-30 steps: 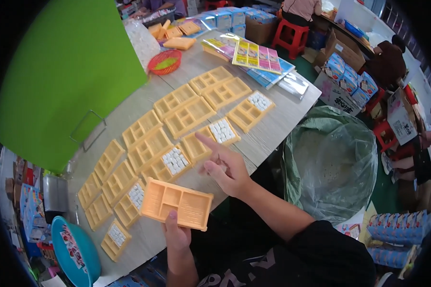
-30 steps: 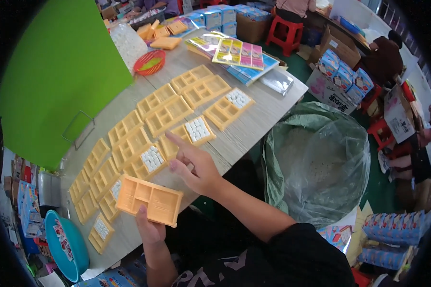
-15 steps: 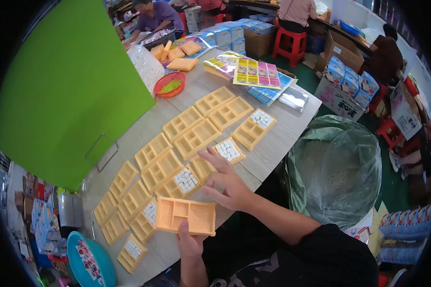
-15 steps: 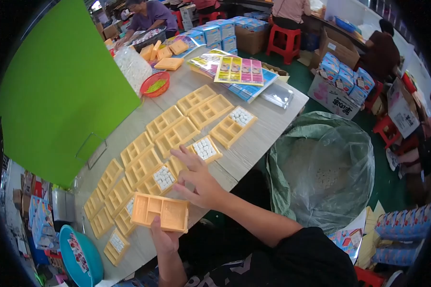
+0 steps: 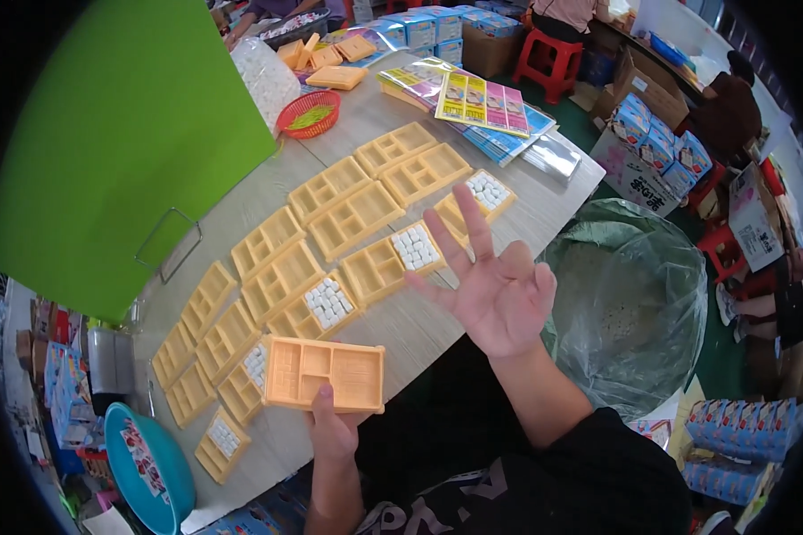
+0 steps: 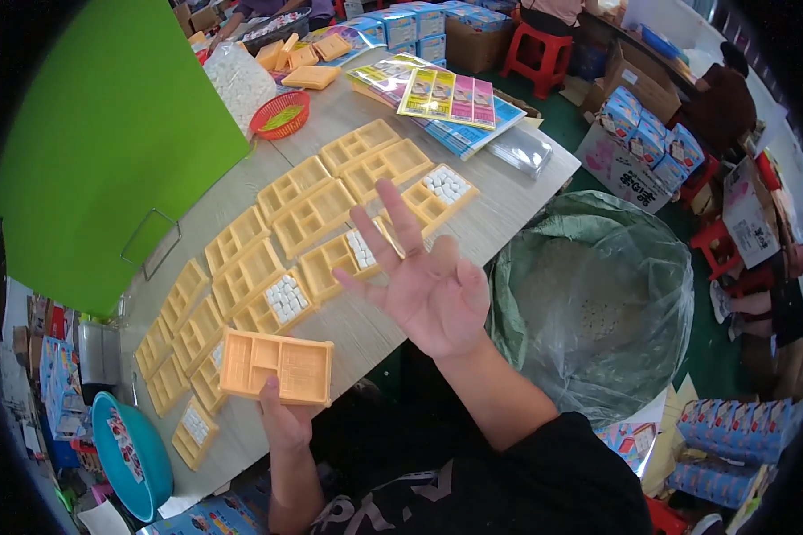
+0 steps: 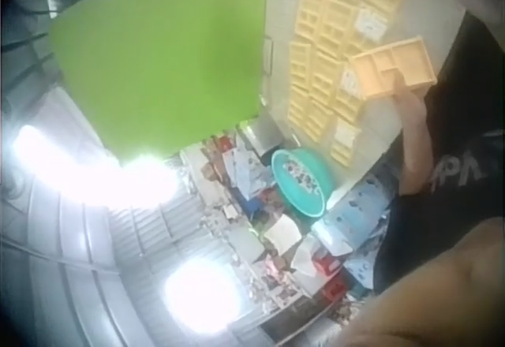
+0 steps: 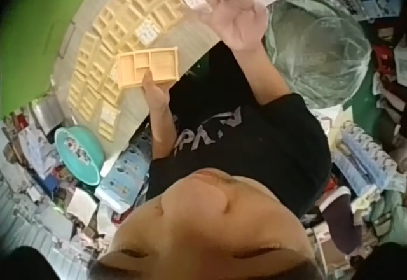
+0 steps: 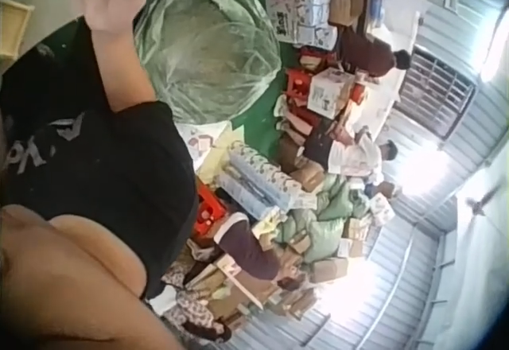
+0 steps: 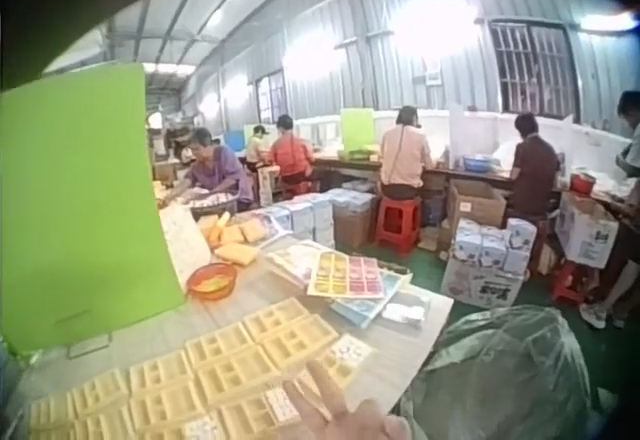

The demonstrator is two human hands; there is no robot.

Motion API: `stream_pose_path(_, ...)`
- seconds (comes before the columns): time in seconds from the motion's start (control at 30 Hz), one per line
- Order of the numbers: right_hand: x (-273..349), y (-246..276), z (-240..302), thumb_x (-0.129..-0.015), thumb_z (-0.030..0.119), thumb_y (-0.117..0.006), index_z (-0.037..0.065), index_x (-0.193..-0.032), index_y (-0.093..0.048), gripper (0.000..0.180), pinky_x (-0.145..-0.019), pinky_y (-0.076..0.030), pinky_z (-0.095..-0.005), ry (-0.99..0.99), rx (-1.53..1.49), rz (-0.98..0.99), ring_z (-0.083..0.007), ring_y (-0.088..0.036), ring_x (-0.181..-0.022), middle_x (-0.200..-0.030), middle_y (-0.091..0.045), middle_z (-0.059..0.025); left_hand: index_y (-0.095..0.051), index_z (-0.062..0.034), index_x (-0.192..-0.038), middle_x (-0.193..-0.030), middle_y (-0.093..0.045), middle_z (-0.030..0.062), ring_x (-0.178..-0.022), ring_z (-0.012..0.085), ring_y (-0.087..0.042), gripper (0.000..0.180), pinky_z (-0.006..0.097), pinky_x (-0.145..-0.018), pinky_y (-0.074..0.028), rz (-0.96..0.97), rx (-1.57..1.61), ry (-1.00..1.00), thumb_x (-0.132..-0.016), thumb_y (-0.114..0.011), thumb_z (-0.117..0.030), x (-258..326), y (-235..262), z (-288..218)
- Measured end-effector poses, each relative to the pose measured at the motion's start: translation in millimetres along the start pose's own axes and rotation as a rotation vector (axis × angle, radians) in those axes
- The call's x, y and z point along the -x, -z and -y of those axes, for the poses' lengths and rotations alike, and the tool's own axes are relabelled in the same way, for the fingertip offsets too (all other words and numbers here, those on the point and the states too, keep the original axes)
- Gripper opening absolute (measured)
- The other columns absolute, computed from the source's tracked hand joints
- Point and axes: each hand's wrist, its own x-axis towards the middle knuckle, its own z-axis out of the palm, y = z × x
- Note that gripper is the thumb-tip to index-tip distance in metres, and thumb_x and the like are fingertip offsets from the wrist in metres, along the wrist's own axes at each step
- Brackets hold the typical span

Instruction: Placing small white cubes into rectangular compartments of yellow plastic trays and stacking the completed trays.

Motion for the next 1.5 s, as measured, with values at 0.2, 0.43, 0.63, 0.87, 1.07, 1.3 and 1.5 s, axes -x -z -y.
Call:
stream_pose_path(0.2,8,-2,-2,-0.099,0.033,-0.062,0.016,-0.07,-0.044,0.039,-0.117,-0.015,-0.078,-0.056,-0.059,-0.095,-0.0359,0.006,-0.159,-0.174,-0.003,-0.0073,-0.031,-0.0034,-0.156,-0.144,-0.053,0.0195,-0.132,0.0348,-0.056,0.062,0.049,-0.106,-0.052,-0.042,0.007,0.097,-0.098,-0.051,-0.016,6,-1,-6)
stream_pose_path(0.43,44,16,-27,-0.095,0.029,-0.07,0.013,-0.076,-0.056,0.027,-0.123,-0.016,-0.0643,-0.174,0.378,-0.15,-0.039,-0.006,-0.159,-0.17,-0.016,-0.0207,-0.041,-0.0033,-0.148,-0.136,-0.057,0.0088,-0.125,0.0191,-0.059,0.051,0.038,-0.103,-0.053,-0.066,0.19,0.078,-0.102,-0.061,-0.009,9,9,18)
stream_pose_path(0.63,64,-18,-52,-0.087,0.016,-0.073,0.005,-0.078,-0.065,0.016,-0.123,-0.02,-0.0528,-0.43,1.255,0.332,-0.0422,-0.026,-0.154,-0.161,-0.036,-0.0254,-0.043,-0.0031,-0.147,-0.135,-0.06,0.0084,-0.121,0.0192,-0.062,0.053,0.036,-0.099,-0.053,0.137,0.221,0.171,-0.102,-0.065,-0.02,21,5,-27)
stream_pose_path(0.87,60,-16,-74,-0.085,0.0,-0.072,0.002,-0.081,-0.062,0.01,-0.112,-0.039,-0.0428,-0.523,1.168,0.37,-0.036,-0.05,-0.136,-0.146,-0.051,-0.022,-0.057,0.0022,-0.133,-0.122,-0.068,0.0124,-0.113,0.0181,-0.065,0.05,0.033,-0.093,-0.053,0.055,-0.316,-0.125,-0.094,-0.075,-0.024,60,27,-25)
stream_pose_path(1.07,53,-17,-72,-0.091,0.006,-0.069,0.004,-0.082,-0.056,0.016,-0.096,-0.043,-0.0324,-0.602,1.218,0.202,-0.0218,-0.056,-0.108,-0.121,-0.057,-0.0133,-0.058,0.0028,-0.134,-0.124,-0.068,0.016,-0.12,0.0249,-0.064,0.054,0.039,-0.101,-0.049,0.182,-0.524,-0.151,-0.092,-0.077,-0.025,62,36,-29)
stream_pose_path(1.3,36,-18,-46,-0.092,0.009,-0.07,0.003,-0.082,-0.057,0.017,-0.087,-0.043,-0.0285,-0.728,1.145,0.097,-0.0178,-0.055,-0.097,-0.112,-0.058,-0.0113,-0.048,0.004,-0.14,-0.135,-0.055,0.0175,-0.121,0.0294,-0.059,0.053,0.04,-0.107,-0.043,0.208,-0.494,-0.159,-0.094,-0.067,-0.014,62,50,-48)
stream_pose_path(1.5,27,-2,-18,-0.089,0.011,-0.074,0.005,-0.085,-0.064,0.013,-0.1,-0.044,-0.0413,-0.17,1.825,0.312,-0.0317,-0.057,-0.117,-0.132,-0.06,-0.0146,-0.05,0.0035,-0.135,-0.111,-0.06,0.0136,-0.097,0.0201,-0.06,0.048,0.036,-0.093,-0.048,0.041,-0.823,-0.476,-0.089,-0.062,-0.003,44,65,-29)
